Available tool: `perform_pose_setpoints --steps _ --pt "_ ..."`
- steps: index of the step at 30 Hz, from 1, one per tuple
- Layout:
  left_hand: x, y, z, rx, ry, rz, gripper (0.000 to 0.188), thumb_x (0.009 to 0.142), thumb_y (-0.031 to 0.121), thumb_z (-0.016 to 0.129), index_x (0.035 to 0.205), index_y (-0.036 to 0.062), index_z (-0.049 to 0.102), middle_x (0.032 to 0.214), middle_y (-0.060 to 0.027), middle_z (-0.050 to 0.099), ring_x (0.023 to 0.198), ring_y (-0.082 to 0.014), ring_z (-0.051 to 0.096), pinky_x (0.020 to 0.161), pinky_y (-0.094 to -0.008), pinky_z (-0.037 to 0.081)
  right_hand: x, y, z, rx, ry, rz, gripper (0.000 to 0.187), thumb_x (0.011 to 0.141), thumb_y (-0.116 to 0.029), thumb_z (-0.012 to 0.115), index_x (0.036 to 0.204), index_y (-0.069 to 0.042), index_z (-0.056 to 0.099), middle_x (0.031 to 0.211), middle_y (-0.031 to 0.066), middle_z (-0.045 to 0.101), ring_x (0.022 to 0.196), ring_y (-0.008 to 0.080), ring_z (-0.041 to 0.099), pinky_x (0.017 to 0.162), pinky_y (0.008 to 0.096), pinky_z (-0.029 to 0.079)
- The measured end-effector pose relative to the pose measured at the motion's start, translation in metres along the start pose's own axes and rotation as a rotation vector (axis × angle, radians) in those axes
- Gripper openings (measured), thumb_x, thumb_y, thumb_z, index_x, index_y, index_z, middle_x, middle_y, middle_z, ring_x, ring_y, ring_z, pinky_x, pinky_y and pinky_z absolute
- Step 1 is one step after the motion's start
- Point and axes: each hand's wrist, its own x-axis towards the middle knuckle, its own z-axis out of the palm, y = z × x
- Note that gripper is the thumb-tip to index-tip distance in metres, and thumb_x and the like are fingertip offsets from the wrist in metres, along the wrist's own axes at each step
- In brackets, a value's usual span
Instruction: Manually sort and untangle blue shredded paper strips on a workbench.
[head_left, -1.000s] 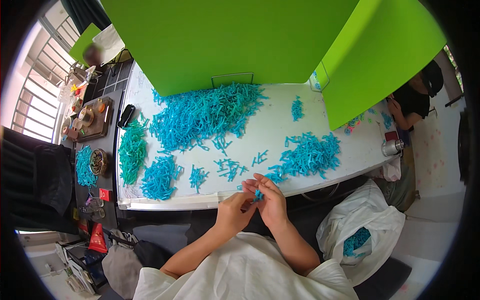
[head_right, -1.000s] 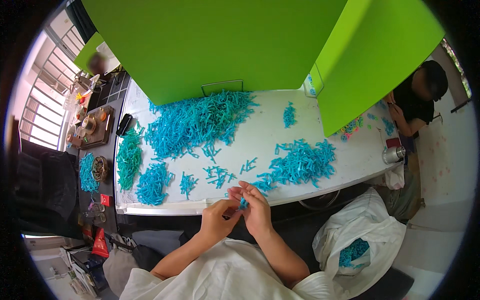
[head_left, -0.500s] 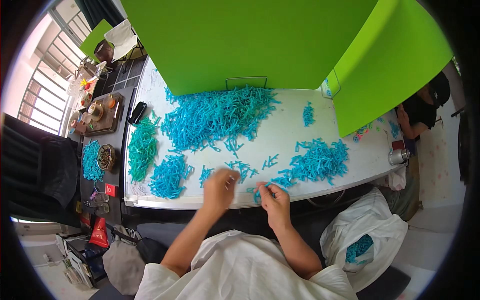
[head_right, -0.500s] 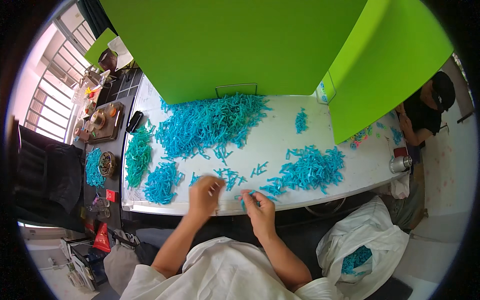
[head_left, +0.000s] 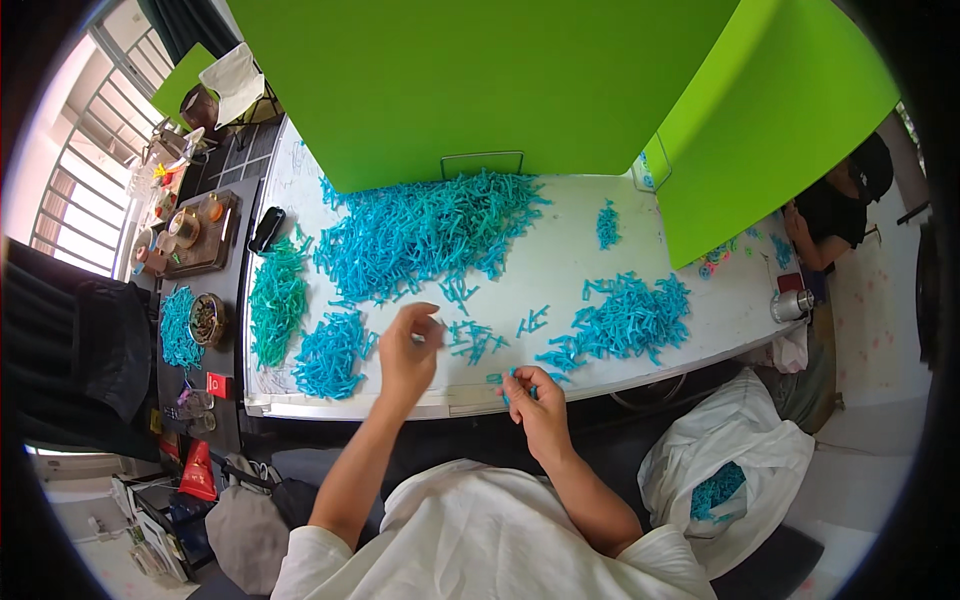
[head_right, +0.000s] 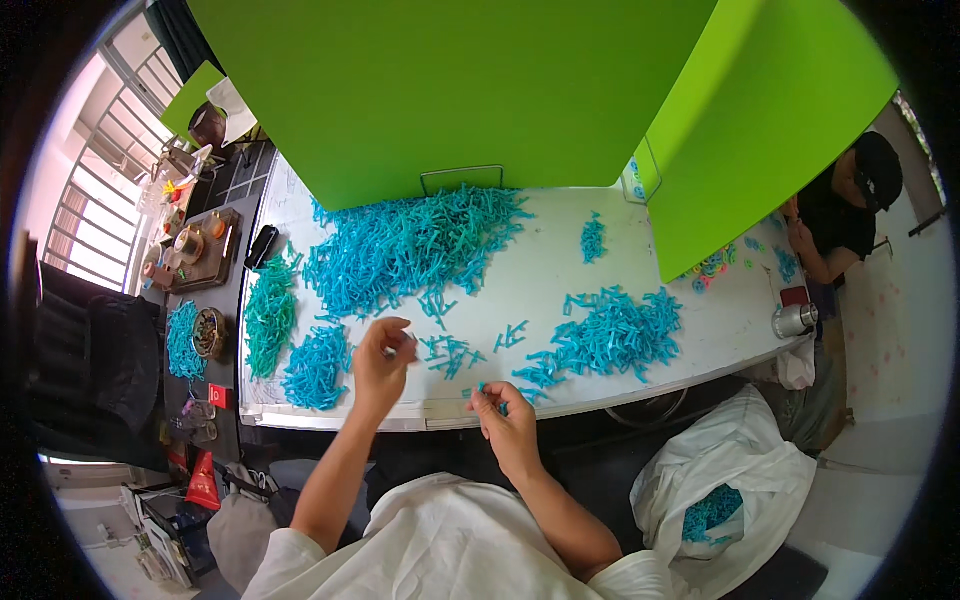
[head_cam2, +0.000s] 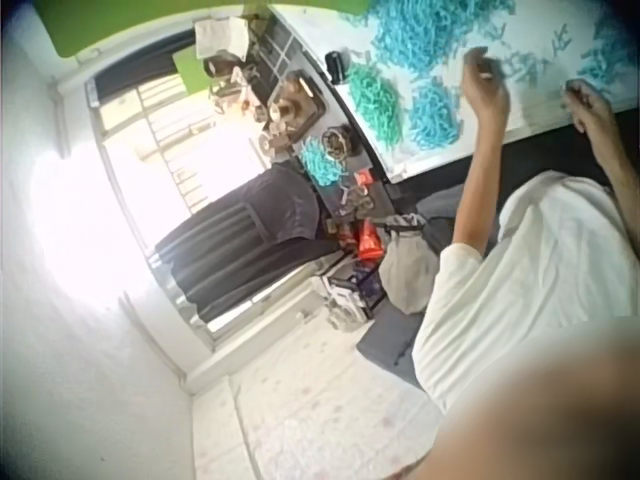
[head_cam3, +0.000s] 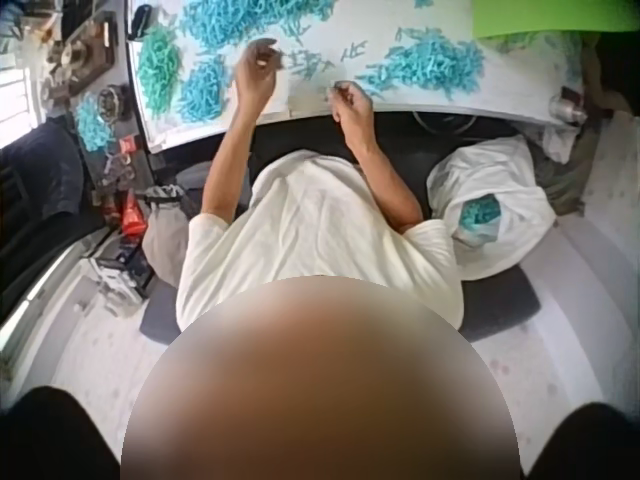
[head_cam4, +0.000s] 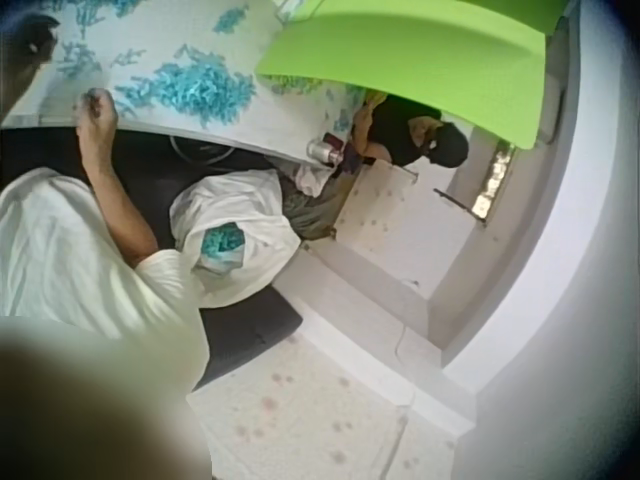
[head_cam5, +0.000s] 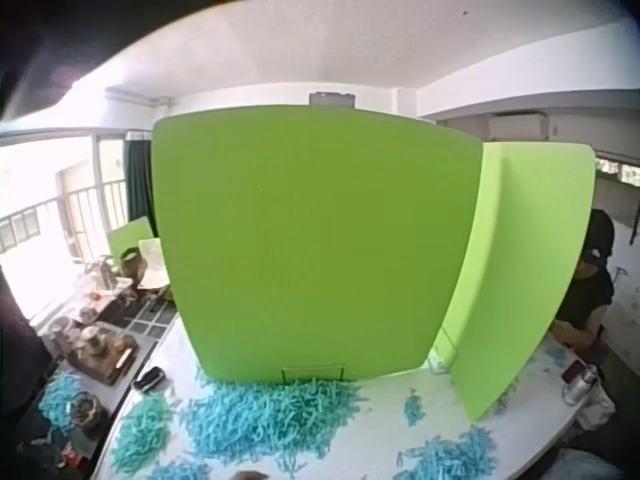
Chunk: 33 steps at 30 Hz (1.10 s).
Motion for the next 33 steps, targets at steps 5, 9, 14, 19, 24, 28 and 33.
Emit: perform_pose_setpoints --steps 5,9,14,19,24,28,33 --pt "-0.053 0.015 0.019 -0.706 -0.144 -0.429 0.015 0.092 -0.003 0.067 0.107 -0.0035 0.063 0.094 -0.0088 0.069 0.083 -0.0201 0.072 0.078 -0.0334 0.063 -0.001 -0.010 0.014 0.064 -0.016 0.002 0.021 0.100 -0.017 0.064 0.111 0.001 0.063 0.082 0.0047 0.064 0.056 0.0028 0.044 0.048 0.0199 0.033" --pt "-0.066 0.019 0.026 -0.744 -0.102 -0.355 0.012 0.090 -0.007 0.068 0.101 -0.0043 0.064 0.098 -0.0127 0.071 0.089 -0.0218 0.073 0.080 -0.0327 0.062 -0.003 -0.016 0.014 0.025 -0.005 0.030 0.020 0.100 -0.016 0.064 0.111 0.000 0.064 0.080 0.0036 0.063 0.055 0.0020 0.042 0.047 0.0191 0.031" --pt "-0.071 0.017 0.030 -0.624 -0.086 -0.318 0.011 0.088 -0.006 0.072 0.098 -0.0042 0.066 0.095 -0.0126 0.073 0.088 -0.0182 0.073 0.080 -0.0293 0.061 -0.004 -0.011 0.012 0.025 -0.020 0.041 0.021 0.099 -0.016 0.065 0.112 0.001 0.065 0.078 0.0018 0.064 0.056 0.0012 0.043 0.048 0.0191 0.032" --pt "-0.076 0.015 0.036 -0.534 -0.006 -0.244 0.008 0.087 -0.004 0.074 0.094 -0.0032 0.069 0.091 -0.0091 0.074 0.084 -0.0124 0.071 0.077 -0.0251 0.058 -0.005 -0.008 0.010 -0.069 -0.020 -0.022 0.020 0.099 -0.016 0.065 0.110 0.000 0.065 0.077 0.0021 0.065 0.056 0.0012 0.044 0.048 0.0190 0.032" --pt "-0.078 0.026 0.037 -0.305 0.007 -0.082 0.009 0.085 -0.005 0.075 0.092 -0.0016 0.070 0.090 -0.0082 0.075 0.081 -0.0117 0.071 0.074 -0.0253 0.058 -0.009 -0.010 0.012 -0.039 0.028 -0.059 0.017 0.099 -0.016 0.065 0.104 -0.001 0.067 0.078 0.0032 0.065 0.055 0.0010 0.043 0.048 0.0186 0.031" --pt "-0.079 0.022 0.038 -0.312 0.018 -0.058 0.010 0.084 -0.005 0.075 0.091 -0.0008 0.071 0.088 -0.0083 0.075 0.080 -0.0121 0.072 0.074 -0.0253 0.059 -0.010 -0.012 0.006 0.183 0.008 0.102 0.014 0.098 -0.014 0.066 0.103 -0.002 0.066 0.077 0.0020 0.063 0.052 0.0012 0.040 0.045 0.0190 0.028" --pt "-0.079 0.023 0.040 -0.275 0.012 -0.015 0.010 0.083 -0.005 0.075 0.091 -0.0006 0.071 0.089 -0.0086 0.075 0.079 -0.0123 0.072 0.073 -0.0257 0.059 -0.011 -0.010 0.006 0.207 -0.004 0.082 0.016 0.099 -0.015 0.065 0.106 -0.001 0.066 0.077 0.0034 0.064 0.052 0.0007 0.040 0.045 0.0181 0.026"
